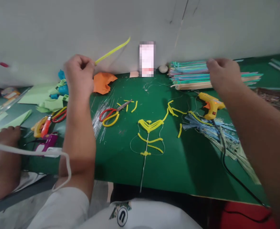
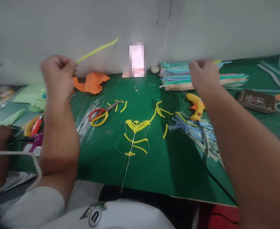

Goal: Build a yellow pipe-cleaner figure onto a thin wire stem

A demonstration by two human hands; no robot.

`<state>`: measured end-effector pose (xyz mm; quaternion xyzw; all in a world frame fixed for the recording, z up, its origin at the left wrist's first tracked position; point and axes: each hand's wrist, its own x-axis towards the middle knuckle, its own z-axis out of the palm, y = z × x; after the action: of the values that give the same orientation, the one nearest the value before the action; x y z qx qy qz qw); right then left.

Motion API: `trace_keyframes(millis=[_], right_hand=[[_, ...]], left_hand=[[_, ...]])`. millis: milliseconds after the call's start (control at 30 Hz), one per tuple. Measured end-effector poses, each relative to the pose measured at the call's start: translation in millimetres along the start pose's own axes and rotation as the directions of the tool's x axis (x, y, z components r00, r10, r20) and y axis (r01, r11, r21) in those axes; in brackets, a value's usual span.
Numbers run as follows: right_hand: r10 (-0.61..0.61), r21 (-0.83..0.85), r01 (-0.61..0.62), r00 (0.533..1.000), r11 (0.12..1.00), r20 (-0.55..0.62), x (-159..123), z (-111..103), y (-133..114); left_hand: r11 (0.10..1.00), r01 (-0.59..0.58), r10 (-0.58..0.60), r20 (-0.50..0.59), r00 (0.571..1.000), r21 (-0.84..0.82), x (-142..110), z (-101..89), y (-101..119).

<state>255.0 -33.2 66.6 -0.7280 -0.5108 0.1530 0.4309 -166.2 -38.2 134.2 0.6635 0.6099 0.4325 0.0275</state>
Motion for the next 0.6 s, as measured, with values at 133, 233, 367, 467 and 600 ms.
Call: trace_keyframes(millis=[133, 233, 367, 467, 600], right_hand=[[0.064, 0.604, -0.244, 0.95, 0.759, 0.305, -64, 21, -44], [0.028, 0.796, -0.378, 0.909, 0.472, 0.415, -107, 30, -52], [-0.051, 0.855, -0.423, 0.888, 0.301, 0.457, -142, 27, -42], [-0.084, 0.893, -0.374, 0.911, 0.25, 0.404, -152, 27, -35], [-0.007, 0.888, -0.297, 0.947, 0.35, 0.32, -151, 40, -28]], left_hand=[[0.972, 0.054, -0.064, -0.035, 0.997, -0.229, -43, 13.8, 4], [0.941, 0.169, -0.114, 0.194, 0.974, -0.292, -74, 19.8, -2], [0.961, 0.249, -0.212, 0.264, 0.941, -0.117, -99, 21.9, -22], [0.962, 0.272, -0.253, 0.286, 0.924, -0.028, -105, 26.1, -33], [0.962, 0.272, -0.254, 0.292, 0.922, -0.021, -104, 30.8, -37]])
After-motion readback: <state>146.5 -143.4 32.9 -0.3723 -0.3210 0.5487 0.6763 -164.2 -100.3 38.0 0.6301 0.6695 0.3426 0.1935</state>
